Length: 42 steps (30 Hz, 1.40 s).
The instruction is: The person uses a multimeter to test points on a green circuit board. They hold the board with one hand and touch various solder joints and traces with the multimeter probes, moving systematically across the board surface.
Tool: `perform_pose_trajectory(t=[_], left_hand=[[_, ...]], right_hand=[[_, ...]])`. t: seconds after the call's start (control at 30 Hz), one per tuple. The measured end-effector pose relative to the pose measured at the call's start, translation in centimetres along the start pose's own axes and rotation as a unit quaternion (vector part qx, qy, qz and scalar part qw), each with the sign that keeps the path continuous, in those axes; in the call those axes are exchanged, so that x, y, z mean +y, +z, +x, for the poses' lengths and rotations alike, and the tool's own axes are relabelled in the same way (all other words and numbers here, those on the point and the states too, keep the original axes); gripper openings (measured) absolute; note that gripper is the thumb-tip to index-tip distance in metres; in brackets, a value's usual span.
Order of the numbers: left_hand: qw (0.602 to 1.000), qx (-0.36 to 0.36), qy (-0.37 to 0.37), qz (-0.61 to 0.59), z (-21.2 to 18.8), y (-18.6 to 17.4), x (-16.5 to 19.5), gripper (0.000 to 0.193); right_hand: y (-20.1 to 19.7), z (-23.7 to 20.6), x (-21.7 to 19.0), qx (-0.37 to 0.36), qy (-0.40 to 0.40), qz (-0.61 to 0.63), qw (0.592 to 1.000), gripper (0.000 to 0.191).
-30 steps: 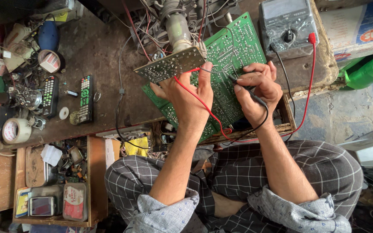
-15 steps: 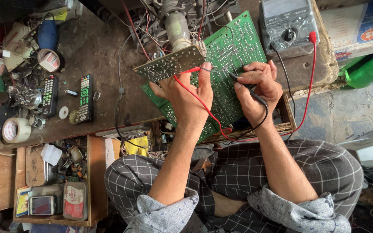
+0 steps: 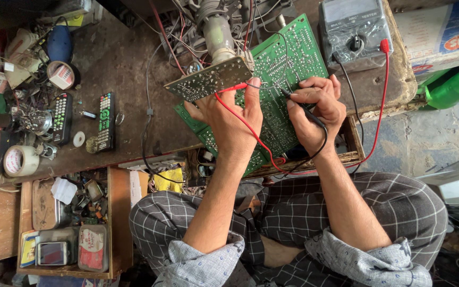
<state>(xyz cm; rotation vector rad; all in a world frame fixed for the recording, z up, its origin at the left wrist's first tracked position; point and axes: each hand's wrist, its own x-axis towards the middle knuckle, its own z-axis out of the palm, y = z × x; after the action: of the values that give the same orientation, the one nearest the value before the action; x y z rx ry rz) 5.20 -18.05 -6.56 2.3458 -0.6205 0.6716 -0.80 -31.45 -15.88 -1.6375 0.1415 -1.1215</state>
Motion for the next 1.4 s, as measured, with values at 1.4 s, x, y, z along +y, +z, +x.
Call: perform_pose_trajectory(t=[1.4], left_hand=[[1.000, 0.012, 0.013, 0.006, 0.10, 0.28, -0.89, 0.021]], right_hand=[[0.88, -0.04, 0.35, 0.009, 0.000, 0.002, 1.000, 0.012]])
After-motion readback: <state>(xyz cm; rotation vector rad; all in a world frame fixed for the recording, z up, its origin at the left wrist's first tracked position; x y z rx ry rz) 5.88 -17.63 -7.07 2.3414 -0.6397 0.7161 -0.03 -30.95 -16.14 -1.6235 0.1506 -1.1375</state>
